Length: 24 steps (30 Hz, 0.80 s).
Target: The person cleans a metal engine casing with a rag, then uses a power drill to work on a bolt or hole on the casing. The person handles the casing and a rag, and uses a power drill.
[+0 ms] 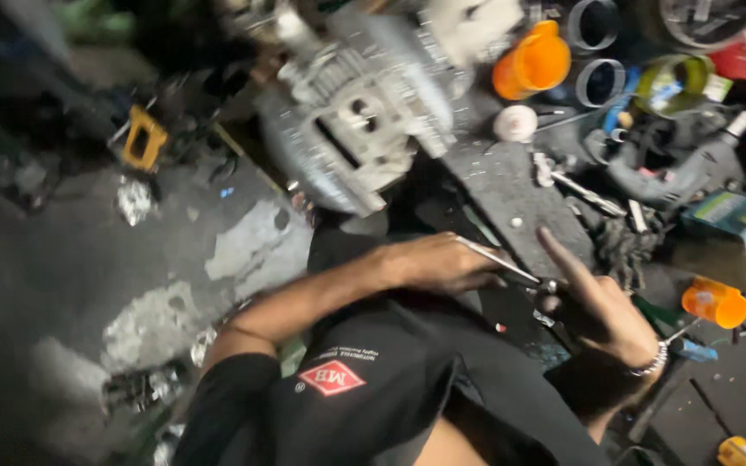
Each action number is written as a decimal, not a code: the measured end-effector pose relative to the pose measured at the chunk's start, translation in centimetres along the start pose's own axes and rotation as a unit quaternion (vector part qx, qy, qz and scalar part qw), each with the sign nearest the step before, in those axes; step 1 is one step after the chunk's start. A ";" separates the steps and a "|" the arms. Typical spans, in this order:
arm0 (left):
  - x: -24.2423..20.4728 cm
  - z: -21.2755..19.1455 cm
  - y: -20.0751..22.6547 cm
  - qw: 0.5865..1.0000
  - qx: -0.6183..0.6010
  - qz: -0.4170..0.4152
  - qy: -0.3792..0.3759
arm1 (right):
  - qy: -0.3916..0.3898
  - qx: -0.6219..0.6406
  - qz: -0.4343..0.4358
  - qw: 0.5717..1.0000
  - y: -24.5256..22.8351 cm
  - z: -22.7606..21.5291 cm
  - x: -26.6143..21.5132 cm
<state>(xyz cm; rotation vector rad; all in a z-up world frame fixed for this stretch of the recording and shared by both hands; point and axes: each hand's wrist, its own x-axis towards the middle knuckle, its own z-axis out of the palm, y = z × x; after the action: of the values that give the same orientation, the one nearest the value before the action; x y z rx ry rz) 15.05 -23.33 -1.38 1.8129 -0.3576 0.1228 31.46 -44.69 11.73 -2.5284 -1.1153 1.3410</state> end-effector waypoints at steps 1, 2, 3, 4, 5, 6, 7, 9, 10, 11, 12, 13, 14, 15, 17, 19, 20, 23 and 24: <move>0.6 -0.1 -0.5 0.999 -0.030 0.006 0.008 | 0.025 0.045 -0.131 0.990 1.0 -0.6 0.3; 1.2 -0.2 -0.7 0.998 -0.064 0.011 0.012 | 0.053 0.087 -0.258 0.961 2.3 -0.9 0.2; 1.7 -0.5 -0.7 0.986 -0.144 -0.063 0.049 | 0.082 0.123 -0.380 0.913 3.9 -1.2 0.0; 2.2 -0.8 -0.6 0.961 -0.223 -0.143 0.080 | 0.099 0.127 -0.259 0.953 5.7 -1.2 -0.8; 3.0 -1.2 -0.4 0.934 -0.291 -0.168 0.121 | 0.111 0.131 -0.133 0.976 7.6 -1.1 -1.6; 4.2 -1.4 -0.1 0.899 -0.359 -0.196 0.158 | 0.117 0.138 -0.001 0.983 9.5 -0.8 -2.6; 5.8 -1.3 0.3 0.901 -0.331 -0.225 0.167 | 0.164 0.195 -0.014 0.967 11.1 -0.5 -2.7; 9.8 -0.9 1.4 0.903 -0.274 -0.274 0.185 | 0.263 0.294 -0.042 0.918 13.4 0.1 -1.7; 12.4 -0.2 2.2 0.938 -0.201 -0.225 0.169 | 0.304 0.306 -0.060 0.900 14.2 0.3 -0.6; 15.1 0.8 3.1 0.965 -0.128 -0.171 0.152 | 0.344 0.315 -0.078 0.881 14.4 0.8 0.9; 17.6 1.7 3.9 0.982 -0.056 -0.115 0.137 | 0.373 0.426 -0.099 0.818 14.0 1.8 2.9; 19.5 2.3 4.7 0.986 0.021 -0.071 0.147 | 0.329 0.611 -0.131 0.708 13.7 2.8 4.3; 21.2 2.9 5.5 0.982 0.098 -0.026 0.159 | 0.270 0.765 -0.161 0.562 13.4 3.5 6.1; 22.5 3.2 5.9 0.970 0.174 0.021 0.171 | 0.237 0.816 -0.226 0.477 13.6 4.0 7.4; 24.3 3.3 6.2 0.981 0.122 0.000 0.149 | 0.162 0.875 -0.353 0.289 15.3 4.0 9.9; 24.5 2.8 5.7 0.990 0.062 -0.069 0.104 | 0.233 0.857 -0.297 0.351 19.6 2.2 12.6; 24.1 2.6 5.5 0.989 0.026 -0.129 0.070 | 0.264 0.846 -0.263 0.380 22.2 1.1 14.0; 22.8 2.0 4.7 0.986 0.018 -0.165 -0.006 | 0.300 0.898 -0.153 0.283 31.2 -3.9 19.3; 22.3 1.9 4.4 0.987 0.029 -0.159 -0.025 | 0.344 0.873 -0.199 0.282 33.9 -5.7 21.2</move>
<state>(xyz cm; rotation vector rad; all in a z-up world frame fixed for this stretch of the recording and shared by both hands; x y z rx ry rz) 34.64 -30.12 8.17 1.9089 -0.0966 -0.1362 62.46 -54.83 -12.13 -0.5696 0.2593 0.3056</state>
